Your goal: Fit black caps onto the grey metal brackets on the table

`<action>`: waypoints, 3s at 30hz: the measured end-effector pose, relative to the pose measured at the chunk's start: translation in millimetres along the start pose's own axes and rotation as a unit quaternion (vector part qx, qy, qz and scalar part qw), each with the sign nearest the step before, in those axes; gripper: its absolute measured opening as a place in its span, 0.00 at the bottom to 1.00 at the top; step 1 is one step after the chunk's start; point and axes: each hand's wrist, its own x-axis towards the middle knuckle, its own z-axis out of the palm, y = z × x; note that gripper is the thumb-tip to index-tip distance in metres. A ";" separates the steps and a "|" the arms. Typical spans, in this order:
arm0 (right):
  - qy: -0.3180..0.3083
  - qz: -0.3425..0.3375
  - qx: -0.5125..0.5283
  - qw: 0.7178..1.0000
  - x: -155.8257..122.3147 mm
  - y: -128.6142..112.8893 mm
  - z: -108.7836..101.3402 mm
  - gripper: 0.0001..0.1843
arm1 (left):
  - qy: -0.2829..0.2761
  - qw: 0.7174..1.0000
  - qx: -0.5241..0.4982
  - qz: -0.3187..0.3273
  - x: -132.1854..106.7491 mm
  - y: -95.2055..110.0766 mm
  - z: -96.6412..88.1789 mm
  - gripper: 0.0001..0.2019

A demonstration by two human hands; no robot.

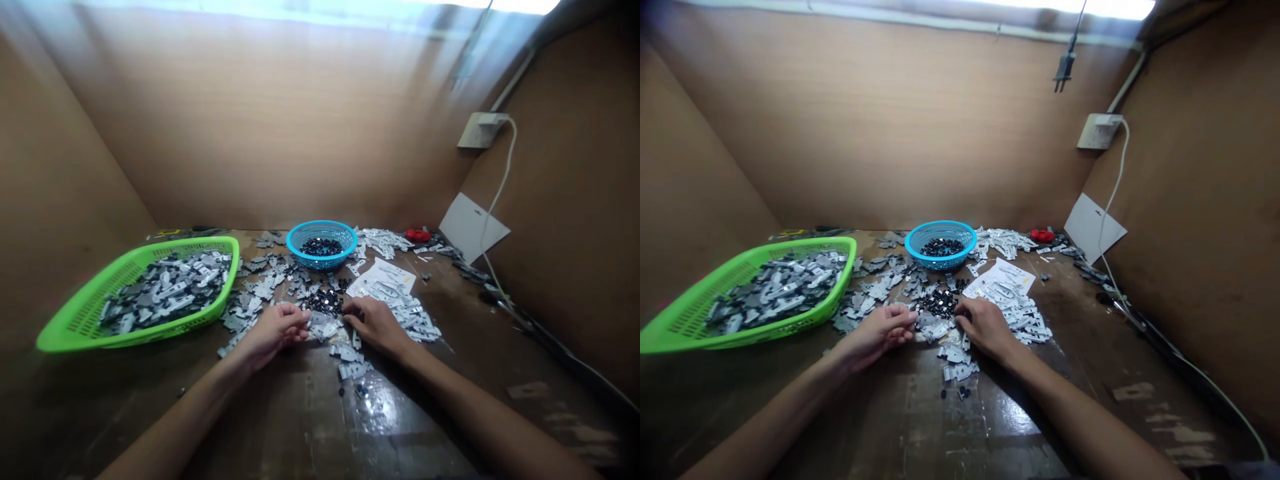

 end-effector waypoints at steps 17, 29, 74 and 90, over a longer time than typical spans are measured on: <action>-0.001 -0.004 0.086 0.996 -2.2 -18.2 -17.3 0.05 | -0.012 0.996 0.062 -0.061 -0.6 -11.0 11.9 0.17; 0.024 -0.049 0.048 0.997 -5.1 -24.1 -10.1 0.05 | -0.011 0.995 0.073 -0.062 -2.0 -9.7 15.4 0.16; 0.016 -0.031 -0.088 0.996 18.7 25.8 -9.0 0.05 | -0.016 0.996 0.055 -0.074 -3.0 -7.6 14.6 0.17; -0.002 0.135 0.319 0.938 13.4 3.7 -16.6 0.13 | -0.029 0.995 0.048 -0.084 -4.3 -7.1 14.1 0.16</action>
